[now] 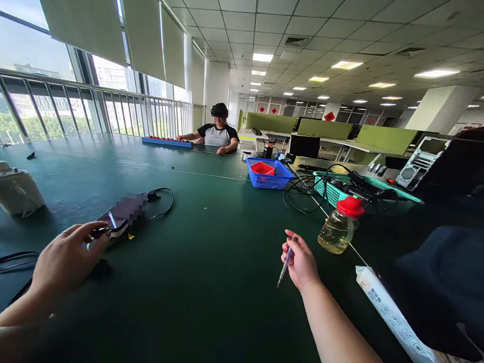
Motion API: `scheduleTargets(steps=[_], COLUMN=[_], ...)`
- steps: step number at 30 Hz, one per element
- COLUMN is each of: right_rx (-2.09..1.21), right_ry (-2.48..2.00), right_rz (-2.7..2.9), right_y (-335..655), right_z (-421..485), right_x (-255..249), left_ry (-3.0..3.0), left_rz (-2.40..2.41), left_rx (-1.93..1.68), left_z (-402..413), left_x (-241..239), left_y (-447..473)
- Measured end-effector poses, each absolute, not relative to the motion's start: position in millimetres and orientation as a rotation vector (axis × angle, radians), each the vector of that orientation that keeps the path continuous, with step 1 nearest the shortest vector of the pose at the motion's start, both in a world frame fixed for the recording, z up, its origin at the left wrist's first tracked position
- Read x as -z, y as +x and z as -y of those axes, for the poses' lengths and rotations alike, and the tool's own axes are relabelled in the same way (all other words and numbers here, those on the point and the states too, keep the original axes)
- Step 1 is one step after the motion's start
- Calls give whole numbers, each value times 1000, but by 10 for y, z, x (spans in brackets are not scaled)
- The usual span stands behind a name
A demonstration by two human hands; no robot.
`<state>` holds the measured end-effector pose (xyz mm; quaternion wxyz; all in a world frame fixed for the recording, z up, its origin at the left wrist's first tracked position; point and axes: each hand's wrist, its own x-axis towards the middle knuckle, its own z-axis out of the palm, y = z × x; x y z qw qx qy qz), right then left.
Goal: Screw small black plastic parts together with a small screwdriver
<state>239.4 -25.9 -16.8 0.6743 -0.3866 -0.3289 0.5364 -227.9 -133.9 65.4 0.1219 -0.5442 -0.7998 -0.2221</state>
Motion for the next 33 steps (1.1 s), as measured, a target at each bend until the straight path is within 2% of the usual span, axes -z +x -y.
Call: scheduleTargets(steps=[3,12,26,33], right_rx=[-1202,-1177,-1177,-1164], right_ry=[-886,-911,-918,-921], right_rz=[770,781,818,833], right_y=[2393,2395,2428,2444], right_z=[267,260,273,256], right_x=[166,177,186,208], left_ry=[-1676,-1664,-1779,-1666], left_rz=[2350,2534,2396,2443], left_rx=[508,406,89,118], left_z=[1357,1408,1408,1419], left_x=[-651,-511,-421,-443], left_y=[-2298,-2515,-2382,-2375])
